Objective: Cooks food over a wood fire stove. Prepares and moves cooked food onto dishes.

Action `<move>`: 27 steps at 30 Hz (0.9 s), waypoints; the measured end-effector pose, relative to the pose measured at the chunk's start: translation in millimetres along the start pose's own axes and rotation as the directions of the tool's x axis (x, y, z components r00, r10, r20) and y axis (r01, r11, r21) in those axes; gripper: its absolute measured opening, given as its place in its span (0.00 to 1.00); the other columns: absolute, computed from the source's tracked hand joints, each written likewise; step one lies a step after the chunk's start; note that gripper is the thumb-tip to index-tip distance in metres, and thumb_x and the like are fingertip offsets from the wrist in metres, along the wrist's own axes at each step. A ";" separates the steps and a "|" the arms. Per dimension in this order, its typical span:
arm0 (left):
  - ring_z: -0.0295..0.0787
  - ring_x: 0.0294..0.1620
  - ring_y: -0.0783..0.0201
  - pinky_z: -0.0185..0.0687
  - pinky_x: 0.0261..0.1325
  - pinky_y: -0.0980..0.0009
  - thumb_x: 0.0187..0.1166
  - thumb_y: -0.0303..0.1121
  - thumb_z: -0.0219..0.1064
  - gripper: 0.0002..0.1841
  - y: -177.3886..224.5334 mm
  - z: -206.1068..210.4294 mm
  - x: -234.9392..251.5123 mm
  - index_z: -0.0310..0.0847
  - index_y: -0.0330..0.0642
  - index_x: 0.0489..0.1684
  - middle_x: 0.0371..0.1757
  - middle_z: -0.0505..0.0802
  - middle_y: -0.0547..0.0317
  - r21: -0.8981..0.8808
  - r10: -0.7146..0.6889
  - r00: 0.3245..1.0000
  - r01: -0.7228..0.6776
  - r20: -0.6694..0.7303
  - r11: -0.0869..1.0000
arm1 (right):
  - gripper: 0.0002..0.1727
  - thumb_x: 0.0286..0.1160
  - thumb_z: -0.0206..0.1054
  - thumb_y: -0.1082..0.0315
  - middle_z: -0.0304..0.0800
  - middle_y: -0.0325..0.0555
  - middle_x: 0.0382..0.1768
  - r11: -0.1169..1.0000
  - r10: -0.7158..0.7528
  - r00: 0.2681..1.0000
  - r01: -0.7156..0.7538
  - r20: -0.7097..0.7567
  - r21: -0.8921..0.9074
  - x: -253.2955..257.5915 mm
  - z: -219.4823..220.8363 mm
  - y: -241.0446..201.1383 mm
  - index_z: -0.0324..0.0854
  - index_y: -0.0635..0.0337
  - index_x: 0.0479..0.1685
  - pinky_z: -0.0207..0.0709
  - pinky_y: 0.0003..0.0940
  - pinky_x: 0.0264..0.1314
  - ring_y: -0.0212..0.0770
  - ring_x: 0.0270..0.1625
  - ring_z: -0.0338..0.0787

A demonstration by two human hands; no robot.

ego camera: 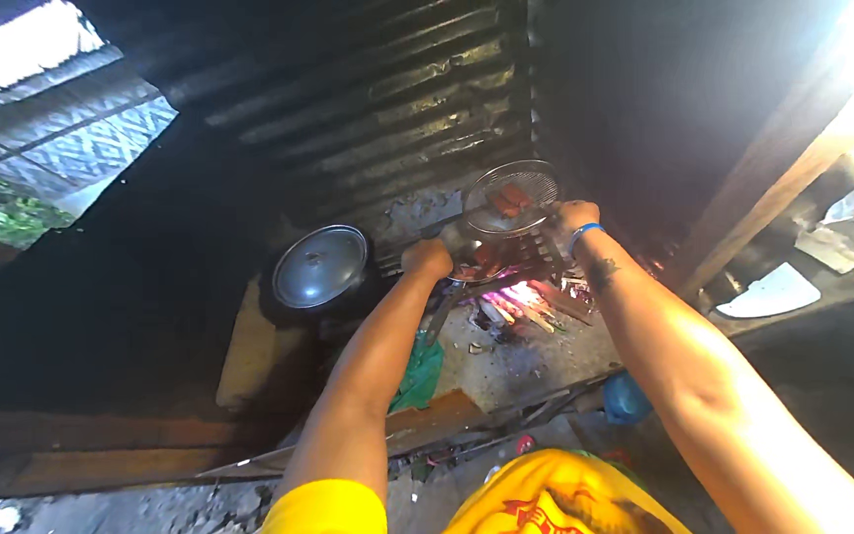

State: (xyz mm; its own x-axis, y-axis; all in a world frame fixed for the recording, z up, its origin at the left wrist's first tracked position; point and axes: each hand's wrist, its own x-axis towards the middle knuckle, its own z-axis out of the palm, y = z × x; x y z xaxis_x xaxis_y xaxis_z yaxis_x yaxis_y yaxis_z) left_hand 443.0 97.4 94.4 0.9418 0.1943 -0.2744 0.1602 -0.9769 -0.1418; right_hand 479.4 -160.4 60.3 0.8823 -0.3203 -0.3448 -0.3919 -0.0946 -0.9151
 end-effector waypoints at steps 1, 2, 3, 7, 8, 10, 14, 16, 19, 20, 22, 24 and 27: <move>0.92 0.54 0.37 0.83 0.47 0.31 0.75 0.46 0.66 0.18 1.0 0.5 0.3 0.88 0.38 0.38 0.49 0.93 0.38 -0.004 0.006 1.000 -0.006 -0.013 1.000 | 0.20 0.79 0.70 0.52 0.93 0.51 0.53 1.000 -0.002 1.000 0.002 0.000 0.001 -1.6 -1.8 -1.5 0.90 0.59 0.53 0.86 0.51 0.64 0.48 0.56 0.93; 0.92 0.54 0.37 0.83 0.47 0.31 0.76 0.46 0.66 0.17 2.1 1.8 0.3 0.89 0.38 0.38 0.49 0.94 0.38 -0.010 0.017 0.999 -0.017 -0.029 1.000 | 0.20 0.79 0.70 0.52 0.94 0.51 0.52 1.000 -0.008 1.000 0.008 -0.004 0.007 -2.4 -2.8 -2.0 0.90 0.60 0.53 0.87 0.50 0.63 0.47 0.55 0.94; 0.92 0.54 0.37 0.83 0.47 0.31 0.76 0.44 0.66 0.16 3.2 4.9 0.3 0.89 0.40 0.39 0.50 0.94 0.39 -0.009 0.037 0.998 -0.037 -0.049 0.999 | 0.20 0.79 0.70 0.51 0.94 0.50 0.52 1.000 -0.011 1.000 0.011 -0.004 0.007 -2.4 -3.5 -1.6 0.90 0.60 0.52 0.87 0.50 0.62 0.47 0.54 0.94; 0.92 0.56 0.39 0.84 0.49 0.33 0.78 0.43 0.65 0.14 8.8 17.4 -1.7 0.91 0.46 0.48 0.52 0.95 0.42 -0.006 0.092 0.994 -0.093 -0.065 0.996 | 0.20 0.79 0.71 0.52 0.93 0.51 0.54 0.999 0.000 1.000 0.000 -0.006 0.038 1.2 -2.9 0.6 0.89 0.60 0.54 0.87 0.50 0.64 0.48 0.56 0.93; 0.92 0.55 0.38 0.84 0.48 0.33 0.77 0.43 0.66 0.14 9.6 18.2 -2.2 0.90 0.44 0.46 0.51 0.94 0.41 -0.018 0.076 0.995 -0.077 -0.060 0.997 | 0.19 0.79 0.71 0.53 0.93 0.52 0.53 0.998 0.005 1.000 -0.004 -0.011 0.065 2.1 -3.4 1.8 0.89 0.61 0.53 0.88 0.49 0.62 0.47 0.54 0.94; 0.92 0.54 0.37 0.84 0.48 0.32 0.76 0.46 0.67 0.17 6.1 15.2 -4.7 0.89 0.40 0.44 0.50 0.94 0.39 -0.064 0.028 0.999 -0.030 -0.034 0.997 | 0.20 0.78 0.72 0.53 0.93 0.52 0.52 0.997 0.016 1.000 -0.015 -0.011 0.080 3.4 -4.8 3.4 0.88 0.62 0.54 0.88 0.49 0.60 0.47 0.53 0.94; 0.92 0.53 0.36 0.82 0.48 0.28 0.78 0.48 0.63 0.19 -18.7 16.9 3.5 0.88 0.39 0.37 0.47 0.94 0.38 -0.212 -0.033 0.999 0.039 0.032 0.977 | 0.21 0.78 0.71 0.50 0.93 0.52 0.53 0.999 0.015 0.999 -0.017 -0.037 -0.044 4.2 -10.2 2.6 0.90 0.59 0.54 0.85 0.53 0.65 0.49 0.57 0.93; 0.91 0.55 0.35 0.80 0.52 0.26 0.82 0.48 0.59 0.21 -35.6 18.6 9.7 0.90 0.38 0.38 0.48 0.94 0.37 -0.268 -0.010 0.999 0.023 0.050 0.963 | 0.22 0.77 0.71 0.49 0.93 0.53 0.55 0.995 -0.001 0.998 -0.005 -0.062 -0.104 4.8 -12.9 3.4 0.90 0.59 0.53 0.83 0.56 0.67 0.51 0.59 0.92; 0.90 0.59 0.34 0.80 0.54 0.25 0.83 0.46 0.60 0.18 -37.5 13.8 -2.5 0.91 0.42 0.46 0.53 0.94 0.38 -0.182 -0.005 1.000 0.008 0.016 0.983 | 0.23 0.79 0.70 0.49 0.91 0.55 0.60 0.985 -0.016 0.997 0.004 -0.071 -0.171 8.4 -15.4 7.3 0.90 0.61 0.56 0.79 0.59 0.71 0.54 0.65 0.89; 0.90 0.59 0.33 0.81 0.52 0.26 0.81 0.43 0.63 0.16 -29.7 16.9 -11.1 0.90 0.42 0.48 0.55 0.93 0.37 -0.143 -0.006 1.000 0.006 -0.002 0.990 | 0.24 0.80 0.69 0.48 0.91 0.56 0.61 0.982 -0.019 0.997 0.005 -0.069 -0.188 8.1 -14.9 10.8 0.89 0.61 0.57 0.78 0.60 0.72 0.55 0.66 0.89; 0.90 0.59 0.34 0.83 0.51 0.28 0.79 0.41 0.65 0.14 -11.3 22.1 -15.6 0.90 0.43 0.51 0.55 0.93 0.38 -0.092 0.009 0.999 -0.014 -0.049 0.996 | 0.25 0.80 0.69 0.47 0.91 0.57 0.62 0.982 -0.028 0.997 0.015 -0.069 -0.190 7.9 -15.3 7.3 0.89 0.61 0.58 0.77 0.60 0.73 0.55 0.67 0.88; 0.91 0.58 0.36 0.84 0.50 0.32 0.81 0.42 0.64 0.14 3.7 25.2 -16.6 0.91 0.43 0.49 0.54 0.94 0.41 -0.044 0.045 0.996 -0.049 -0.074 0.998 | 0.24 0.80 0.69 0.48 0.91 0.58 0.61 0.982 -0.026 0.996 0.010 -0.083 -0.191 5.4 -18.4 5.9 0.89 0.62 0.57 0.77 0.60 0.73 0.55 0.67 0.88; 0.92 0.57 0.37 0.85 0.49 0.32 0.82 0.45 0.63 0.15 1.8 23.3 -18.5 0.91 0.45 0.47 0.52 0.94 0.42 0.016 0.122 0.990 -0.121 -0.068 0.993 | 0.24 0.80 0.70 0.49 0.90 0.58 0.61 0.988 -0.011 0.997 -0.002 -0.082 -0.154 -6.1 -24.2 0.1 0.88 0.63 0.58 0.77 0.58 0.72 0.55 0.66 0.88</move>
State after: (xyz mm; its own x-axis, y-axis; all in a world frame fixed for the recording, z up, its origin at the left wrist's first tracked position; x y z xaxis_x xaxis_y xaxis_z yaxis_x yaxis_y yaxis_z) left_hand 419.0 94.1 77.1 0.9721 0.0676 -0.2247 0.0407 -0.9916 -0.1225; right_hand 467.7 -181.3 67.3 0.8623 -0.3955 -0.3162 -0.4288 -0.2382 -0.8714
